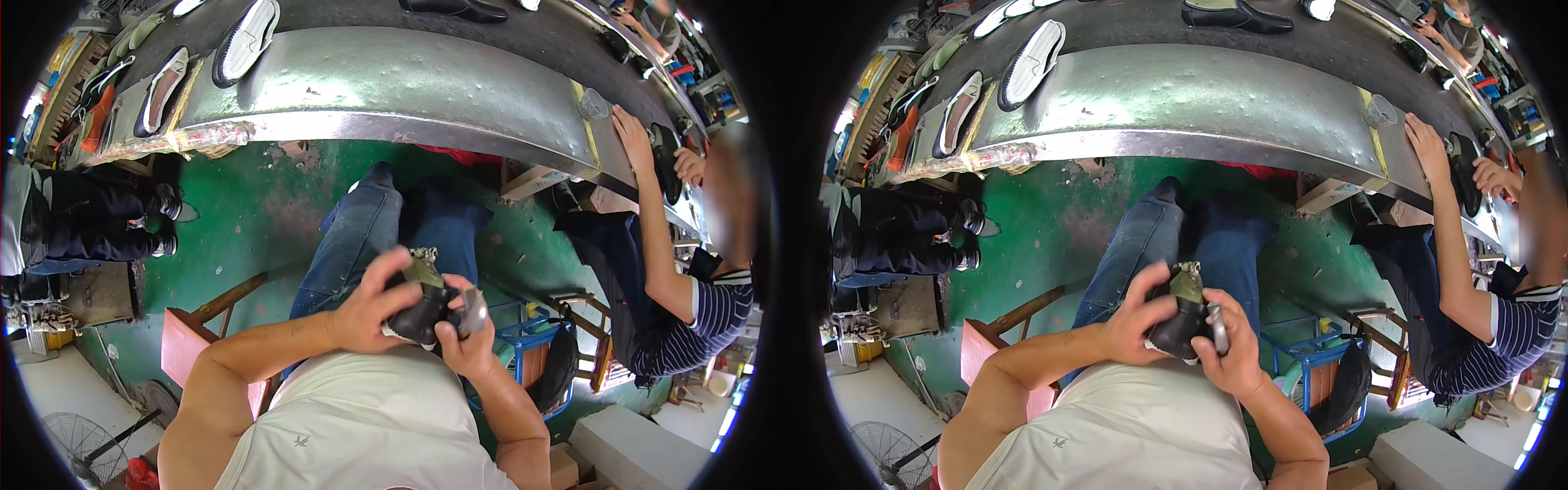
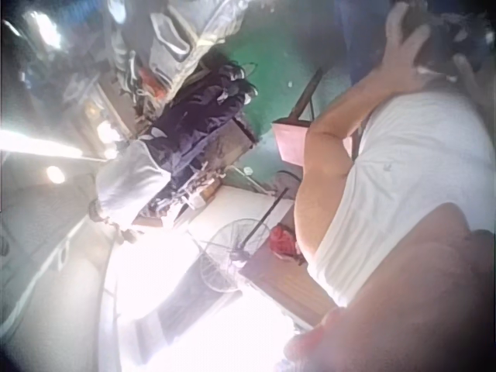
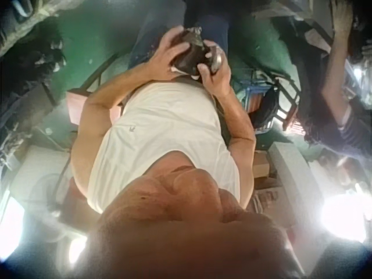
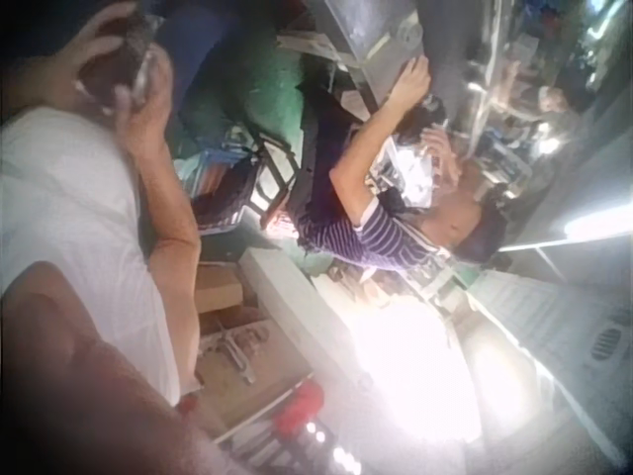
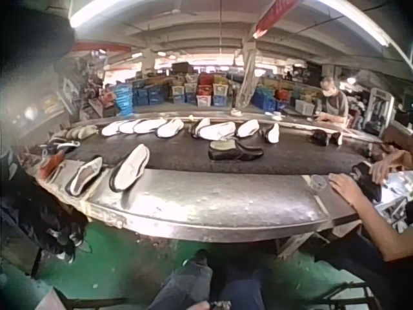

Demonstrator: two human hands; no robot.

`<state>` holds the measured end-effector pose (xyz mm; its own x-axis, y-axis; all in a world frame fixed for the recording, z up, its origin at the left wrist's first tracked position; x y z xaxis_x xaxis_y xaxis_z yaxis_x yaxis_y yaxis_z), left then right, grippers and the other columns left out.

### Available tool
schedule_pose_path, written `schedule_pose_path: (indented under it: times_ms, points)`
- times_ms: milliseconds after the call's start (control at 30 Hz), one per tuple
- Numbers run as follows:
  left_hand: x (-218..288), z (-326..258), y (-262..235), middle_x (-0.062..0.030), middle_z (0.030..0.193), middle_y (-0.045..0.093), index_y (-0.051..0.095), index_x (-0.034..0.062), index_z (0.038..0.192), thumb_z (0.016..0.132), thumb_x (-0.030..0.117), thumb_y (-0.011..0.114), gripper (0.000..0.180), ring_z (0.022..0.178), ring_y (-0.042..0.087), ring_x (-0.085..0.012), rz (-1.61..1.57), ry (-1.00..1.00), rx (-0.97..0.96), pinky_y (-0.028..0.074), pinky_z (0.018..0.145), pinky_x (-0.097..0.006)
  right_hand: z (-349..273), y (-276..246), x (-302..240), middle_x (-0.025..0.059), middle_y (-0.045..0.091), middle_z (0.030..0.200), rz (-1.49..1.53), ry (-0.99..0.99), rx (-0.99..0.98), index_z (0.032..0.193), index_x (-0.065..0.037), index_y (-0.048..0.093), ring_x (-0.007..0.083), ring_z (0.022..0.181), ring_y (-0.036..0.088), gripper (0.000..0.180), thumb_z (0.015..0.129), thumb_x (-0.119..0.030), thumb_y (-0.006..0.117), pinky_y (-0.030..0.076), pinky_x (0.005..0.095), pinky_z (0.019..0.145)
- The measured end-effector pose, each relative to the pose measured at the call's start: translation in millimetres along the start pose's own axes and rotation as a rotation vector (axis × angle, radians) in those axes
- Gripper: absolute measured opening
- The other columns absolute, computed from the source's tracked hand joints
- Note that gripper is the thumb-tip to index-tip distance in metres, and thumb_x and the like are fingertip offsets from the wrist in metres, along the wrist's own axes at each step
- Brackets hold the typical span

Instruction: Trim and finish shoe components using pliers and other hand tools.

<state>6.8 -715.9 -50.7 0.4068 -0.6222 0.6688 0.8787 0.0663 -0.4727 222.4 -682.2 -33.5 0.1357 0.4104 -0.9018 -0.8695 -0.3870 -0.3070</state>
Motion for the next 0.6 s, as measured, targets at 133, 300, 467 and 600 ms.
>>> schedule_pose_path:
  times_ms: [133, 300, 467, 600]
  points:
    - [-56.3, -11.0, 19.3, -0.0227, 0.146, 0.046, 0.028, 0.0086, 0.156, 0.073, 0.022, 0.089, 0.103, 0.137, 0.045, -0.0434, -0.292, -0.329, -0.13, 0.04, 0.113, -0.047, 24.9, -10.1, 2.2, 0.0207, 0.058, 0.137, 0.003, 0.235, 0.01, 0.117, 0.0, 0.047, 0.0264, 0.116, 0.062, 0.041, 0.093, -0.024, 0.07, 0.048, 0.0367, 0.098]
    - [-44.5, 34.9, 4.3, -0.0265, 0.143, 0.045, 0.028, 0.0068, 0.157, 0.086, 0.034, 0.079, 0.091, 0.133, 0.047, -0.0382, -0.138, -0.49, -0.124, 0.04, 0.111, -0.043, 55.8, -28.1, 19.9, 0.0159, 0.063, 0.122, 0.309, 0.331, 0.09, 0.131, 0.009, 0.043, 0.0205, 0.115, 0.062, 0.098, 0.067, -0.044, 0.094, 0.049, 0.0347, 0.1]
    - [-64.4, 29.4, 24.7, -0.0287, 0.114, 0.063, 0.052, 0.002, 0.139, 0.102, 0.043, 0.05, 0.055, 0.109, 0.062, -0.0433, -0.126, -0.734, -0.088, 0.048, 0.098, -0.043, 16.2, -4.3, 75.4, 0.0128, 0.068, 0.109, 0.09, 0.759, 0.054, 0.12, 0.005, 0.054, 0.019, 0.094, 0.066, 0.055, 0.079, -0.017, 0.083, 0.054, 0.033, 0.085]
    - [-88.1, -1.7, 33.9, -0.0194, 0.094, 0.072, 0.063, -0.0039, 0.122, 0.105, 0.031, 0.047, 0.042, 0.087, 0.069, -0.028, -0.182, -0.986, -0.222, 0.053, 0.086, -0.038, 3.5, 1.9, 81.6, 0.0096, 0.067, 0.088, 0.233, 0.917, -0.004, 0.107, 0.004, 0.059, 0.0167, 0.071, 0.063, 0.036, 0.081, -0.012, 0.077, 0.053, 0.032, 0.066]
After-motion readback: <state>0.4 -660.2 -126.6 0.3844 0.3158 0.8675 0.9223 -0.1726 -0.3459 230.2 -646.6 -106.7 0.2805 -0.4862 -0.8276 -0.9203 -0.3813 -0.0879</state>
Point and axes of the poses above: each hand's wrist, its own z-axis towards the middle knuckle, its own y-axis out of the palm, x = y × z, the point moved 1 cm from there along z, towards the middle knuckle
